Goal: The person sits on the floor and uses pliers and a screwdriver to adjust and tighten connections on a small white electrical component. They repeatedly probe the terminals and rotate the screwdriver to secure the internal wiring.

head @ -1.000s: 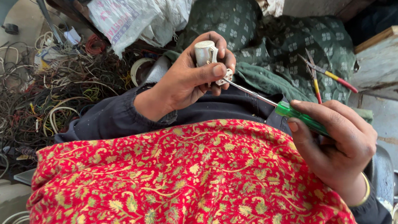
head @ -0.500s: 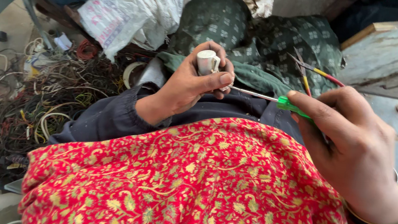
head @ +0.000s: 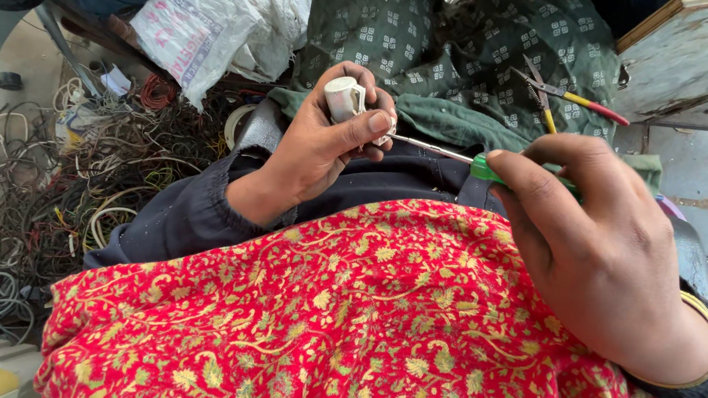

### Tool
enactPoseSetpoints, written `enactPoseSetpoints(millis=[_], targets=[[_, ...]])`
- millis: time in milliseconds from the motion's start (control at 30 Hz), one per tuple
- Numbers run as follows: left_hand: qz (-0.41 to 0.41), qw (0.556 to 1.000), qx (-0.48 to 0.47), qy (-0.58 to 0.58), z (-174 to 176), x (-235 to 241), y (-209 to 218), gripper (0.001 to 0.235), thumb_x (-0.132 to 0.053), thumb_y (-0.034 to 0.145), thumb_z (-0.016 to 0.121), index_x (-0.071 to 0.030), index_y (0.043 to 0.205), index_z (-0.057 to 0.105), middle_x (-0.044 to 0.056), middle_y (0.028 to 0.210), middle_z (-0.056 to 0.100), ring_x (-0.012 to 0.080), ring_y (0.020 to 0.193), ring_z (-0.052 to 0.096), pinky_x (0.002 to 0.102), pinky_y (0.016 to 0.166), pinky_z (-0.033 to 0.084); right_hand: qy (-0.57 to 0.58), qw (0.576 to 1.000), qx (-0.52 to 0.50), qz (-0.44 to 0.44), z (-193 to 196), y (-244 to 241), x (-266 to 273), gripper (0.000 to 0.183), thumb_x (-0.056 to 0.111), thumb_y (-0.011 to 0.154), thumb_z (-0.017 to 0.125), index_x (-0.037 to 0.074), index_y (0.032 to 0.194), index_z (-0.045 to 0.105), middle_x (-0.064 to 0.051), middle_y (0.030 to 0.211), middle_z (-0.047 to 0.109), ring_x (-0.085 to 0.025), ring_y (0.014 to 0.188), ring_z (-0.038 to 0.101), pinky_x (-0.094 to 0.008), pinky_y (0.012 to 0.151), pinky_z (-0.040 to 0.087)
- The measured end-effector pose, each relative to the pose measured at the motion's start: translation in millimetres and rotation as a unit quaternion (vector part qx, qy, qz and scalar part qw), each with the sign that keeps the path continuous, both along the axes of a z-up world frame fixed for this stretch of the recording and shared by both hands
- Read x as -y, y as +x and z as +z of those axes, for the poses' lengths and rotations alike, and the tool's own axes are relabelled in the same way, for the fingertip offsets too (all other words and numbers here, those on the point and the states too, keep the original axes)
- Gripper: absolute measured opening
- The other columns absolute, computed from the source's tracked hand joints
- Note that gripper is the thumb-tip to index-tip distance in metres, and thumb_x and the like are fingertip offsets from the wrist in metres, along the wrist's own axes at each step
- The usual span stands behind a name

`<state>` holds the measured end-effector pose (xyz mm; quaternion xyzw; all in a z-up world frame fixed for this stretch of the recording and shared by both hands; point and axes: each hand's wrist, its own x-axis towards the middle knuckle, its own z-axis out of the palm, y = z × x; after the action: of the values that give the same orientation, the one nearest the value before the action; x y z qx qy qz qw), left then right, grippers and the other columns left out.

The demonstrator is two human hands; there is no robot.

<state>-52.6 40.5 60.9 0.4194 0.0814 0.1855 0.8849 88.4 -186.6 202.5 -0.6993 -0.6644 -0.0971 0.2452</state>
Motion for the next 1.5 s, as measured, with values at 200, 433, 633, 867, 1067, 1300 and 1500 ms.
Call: enactPoseSetpoints(millis=[200, 433, 633, 867, 1067, 1300, 1500], targets=[[0.0, 1.0, 0.007, 0.007, 0.4, 0.9, -0.9, 0.032, -0.012, 0.097, 0.079, -0.011, 0.113, 0.052, 0.006, 0.107, 0.064, 0.0155, 0.09, 0.067, 0.029, 0.073, 0.059, -0.039, 0.998, 0.05, -0.015, 2.7, -0.3, 0.1, 0.027, 0.012, 0.092, 0.077, 0.002, 0.117, 0.073, -0.011, 0.094, 0.065, -0.032, 0.079, 0.062, -0.043, 0.069, 0.051], [-0.005, 1.0, 0.005, 0.021, 1.9, 1.5, -0.2, 0.033, -0.012, 0.097, 0.08, -0.01, 0.113, 0.051, 0.006, 0.106, 0.064, 0.0156, 0.089, 0.067, 0.029, 0.073, 0.059, -0.031, 0.998, 0.037, -0.029, 2.6, -4.1, 2.2, 0.026, 0.009, 0.091, 0.075, 0.005, 0.116, 0.074, -0.013, 0.1, 0.068, -0.028, 0.08, 0.063, -0.04, 0.066, 0.051], [0.004, 1.0, -0.002, 0.023, 2.7, 3.6, 0.8, 0.034, -0.014, 0.096, 0.081, -0.011, 0.113, 0.051, 0.006, 0.106, 0.064, 0.0156, 0.09, 0.067, 0.029, 0.073, 0.059, -0.025, 0.995, 0.096, -0.013, 3.2, -0.3, -0.2, 0.028, 0.009, 0.09, 0.077, 0.007, 0.118, 0.074, -0.007, 0.097, 0.069, -0.028, 0.08, 0.062, -0.04, 0.067, 0.052], [-0.001, 1.0, 0.001, 0.018, 4.1, 3.4, -0.5, 0.034, -0.014, 0.096, 0.081, -0.011, 0.112, 0.052, 0.006, 0.105, 0.064, 0.0159, 0.09, 0.067, 0.029, 0.073, 0.059, -0.038, 0.995, 0.095, -0.02, 3.0, -1.5, -3.8, 0.028, 0.01, 0.09, 0.077, 0.007, 0.118, 0.076, -0.009, 0.098, 0.069, -0.028, 0.081, 0.061, -0.038, 0.068, 0.05], [-0.004, 0.999, 0.012, 0.03, 1.7, 3.5, 0.0, 0.031, -0.013, 0.097, 0.08, -0.01, 0.111, 0.052, 0.006, 0.105, 0.064, 0.0158, 0.09, 0.067, 0.03, 0.073, 0.059, -0.019, 0.996, 0.093, -0.002, 1.1, 0.3, -3.2, 0.029, 0.008, 0.09, 0.075, 0.008, 0.119, 0.072, -0.007, 0.1, 0.068, -0.029, 0.09, 0.062, -0.04, 0.077, 0.052], [-0.003, 0.999, 0.042, 0.008, -3.3, 4.8, 3.1, 0.032, -0.013, 0.098, 0.079, -0.01, 0.117, 0.054, 0.007, 0.105, 0.066, 0.0159, 0.091, 0.068, 0.03, 0.075, 0.059, -0.103, 0.988, 0.105, -0.034, -4.1, 0.7, -2.9, 0.037, 0.014, 0.088, 0.078, 0.007, 0.124, 0.074, -0.009, 0.095, 0.069, -0.028, 0.087, 0.065, -0.038, 0.077, 0.051], [0.015, 0.999, 0.025, 0.019, -8.4, 6.0, 8.7, 0.033, -0.014, 0.095, 0.08, -0.011, 0.115, 0.054, 0.004, 0.104, 0.067, 0.0148, 0.09, 0.07, 0.03, 0.073, 0.061, -0.063, 0.989, 0.133, -0.01, -7.2, -0.6, -8.1, 0.034, 0.011, 0.095, 0.074, 0.011, 0.128, 0.071, -0.008, 0.099, 0.068, -0.027, 0.092, 0.065, -0.038, 0.087, 0.052]])
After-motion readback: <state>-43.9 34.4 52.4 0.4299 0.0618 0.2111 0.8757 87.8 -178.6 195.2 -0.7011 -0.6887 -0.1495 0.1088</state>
